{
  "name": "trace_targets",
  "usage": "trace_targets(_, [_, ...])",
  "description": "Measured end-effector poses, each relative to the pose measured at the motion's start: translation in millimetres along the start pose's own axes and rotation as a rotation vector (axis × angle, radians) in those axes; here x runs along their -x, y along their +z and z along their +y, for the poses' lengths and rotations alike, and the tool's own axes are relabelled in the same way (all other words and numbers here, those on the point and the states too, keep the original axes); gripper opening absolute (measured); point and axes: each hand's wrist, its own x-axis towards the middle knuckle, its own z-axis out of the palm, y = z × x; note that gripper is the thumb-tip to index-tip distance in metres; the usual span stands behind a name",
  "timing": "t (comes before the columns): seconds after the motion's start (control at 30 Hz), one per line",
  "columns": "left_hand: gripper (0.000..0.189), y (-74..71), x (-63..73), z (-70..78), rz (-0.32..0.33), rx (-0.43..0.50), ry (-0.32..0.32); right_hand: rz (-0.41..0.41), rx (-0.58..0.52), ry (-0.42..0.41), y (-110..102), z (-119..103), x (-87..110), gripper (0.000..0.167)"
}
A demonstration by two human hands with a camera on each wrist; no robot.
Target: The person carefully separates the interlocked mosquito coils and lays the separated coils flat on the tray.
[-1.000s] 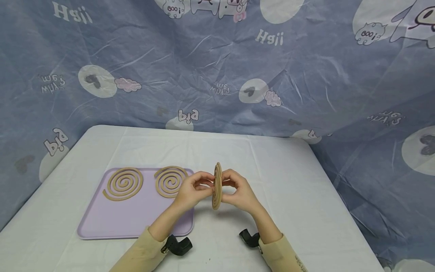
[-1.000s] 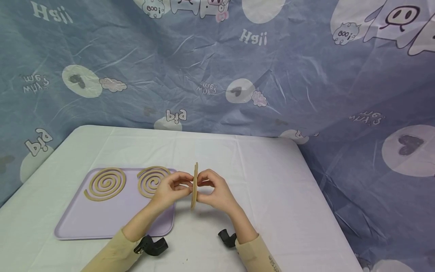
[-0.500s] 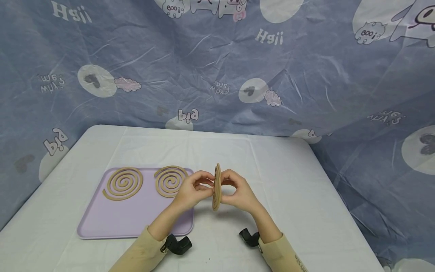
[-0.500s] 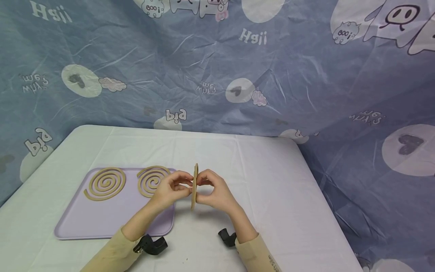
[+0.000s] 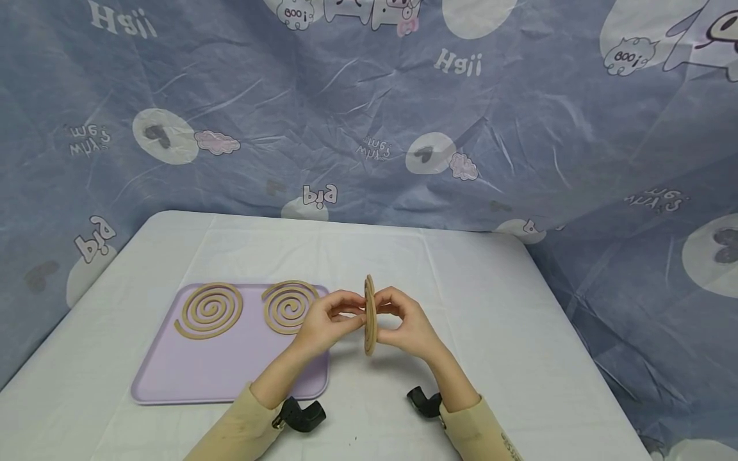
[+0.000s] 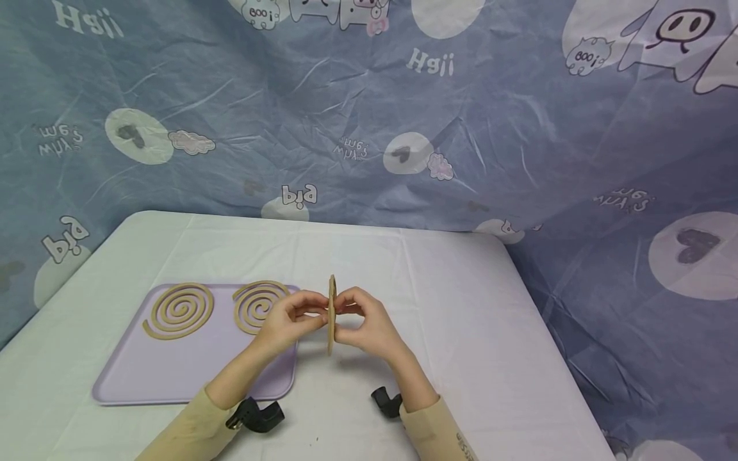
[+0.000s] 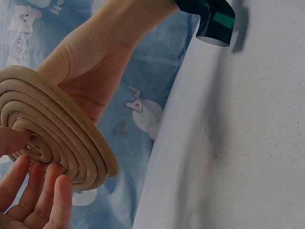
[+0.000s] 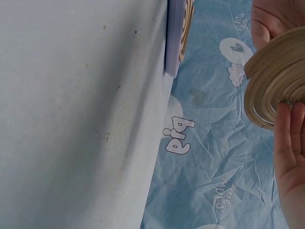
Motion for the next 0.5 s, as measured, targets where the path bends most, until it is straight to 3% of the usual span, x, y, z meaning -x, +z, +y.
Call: trace_targets(0.5, [0.023,-2.4,0.2,-1.8,-0.057,0.014,0.016,-0.024,0.045,-0.024,-0.5,-0.7,0.2,0.037])
